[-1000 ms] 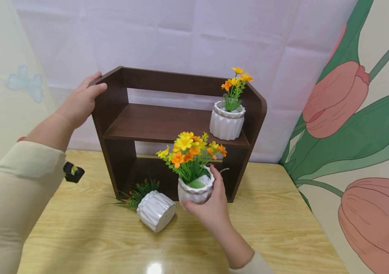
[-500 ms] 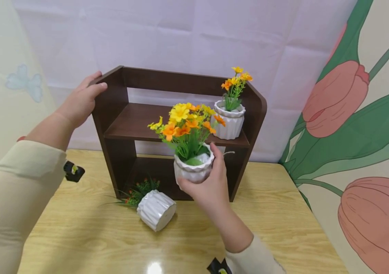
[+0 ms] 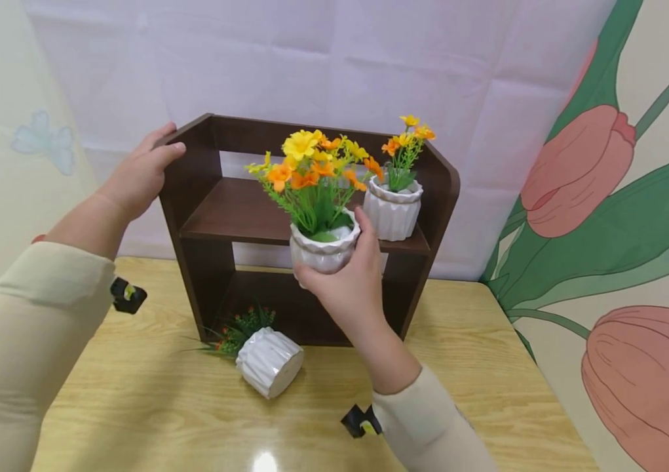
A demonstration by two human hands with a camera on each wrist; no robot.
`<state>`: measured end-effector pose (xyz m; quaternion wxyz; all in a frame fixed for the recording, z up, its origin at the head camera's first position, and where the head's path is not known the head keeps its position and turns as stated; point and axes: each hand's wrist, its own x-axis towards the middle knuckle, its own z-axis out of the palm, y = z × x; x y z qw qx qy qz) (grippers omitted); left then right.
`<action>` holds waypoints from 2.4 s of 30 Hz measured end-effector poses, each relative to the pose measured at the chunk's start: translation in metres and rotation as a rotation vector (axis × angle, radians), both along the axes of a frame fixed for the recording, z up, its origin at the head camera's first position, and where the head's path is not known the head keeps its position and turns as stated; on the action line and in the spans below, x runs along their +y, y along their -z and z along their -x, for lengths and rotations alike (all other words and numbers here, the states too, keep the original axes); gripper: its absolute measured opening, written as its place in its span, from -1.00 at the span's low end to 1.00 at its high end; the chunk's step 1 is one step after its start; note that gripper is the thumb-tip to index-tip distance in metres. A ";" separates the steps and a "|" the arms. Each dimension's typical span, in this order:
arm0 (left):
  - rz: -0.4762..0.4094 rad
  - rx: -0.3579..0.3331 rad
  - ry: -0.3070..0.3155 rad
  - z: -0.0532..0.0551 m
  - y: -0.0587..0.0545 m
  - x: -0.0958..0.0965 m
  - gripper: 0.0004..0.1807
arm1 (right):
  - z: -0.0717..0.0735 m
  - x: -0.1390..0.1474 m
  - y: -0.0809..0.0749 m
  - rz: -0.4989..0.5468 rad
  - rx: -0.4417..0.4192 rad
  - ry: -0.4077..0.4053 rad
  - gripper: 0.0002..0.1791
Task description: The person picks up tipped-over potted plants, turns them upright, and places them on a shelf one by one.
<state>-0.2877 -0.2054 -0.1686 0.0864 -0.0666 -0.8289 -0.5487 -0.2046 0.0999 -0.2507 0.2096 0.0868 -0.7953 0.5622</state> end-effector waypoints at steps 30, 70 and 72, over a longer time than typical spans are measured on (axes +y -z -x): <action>0.011 0.007 0.001 -0.001 0.002 0.002 -0.24 | 0.079 -0.034 -0.020 -0.024 0.113 0.137 0.16; 0.008 0.013 -0.003 -0.003 -0.002 0.003 -0.22 | 0.105 -0.043 -0.019 -0.035 0.083 0.200 0.14; 0.011 0.012 -0.005 -0.002 -0.002 0.003 -0.22 | 0.104 -0.043 -0.019 -0.034 0.078 0.195 0.14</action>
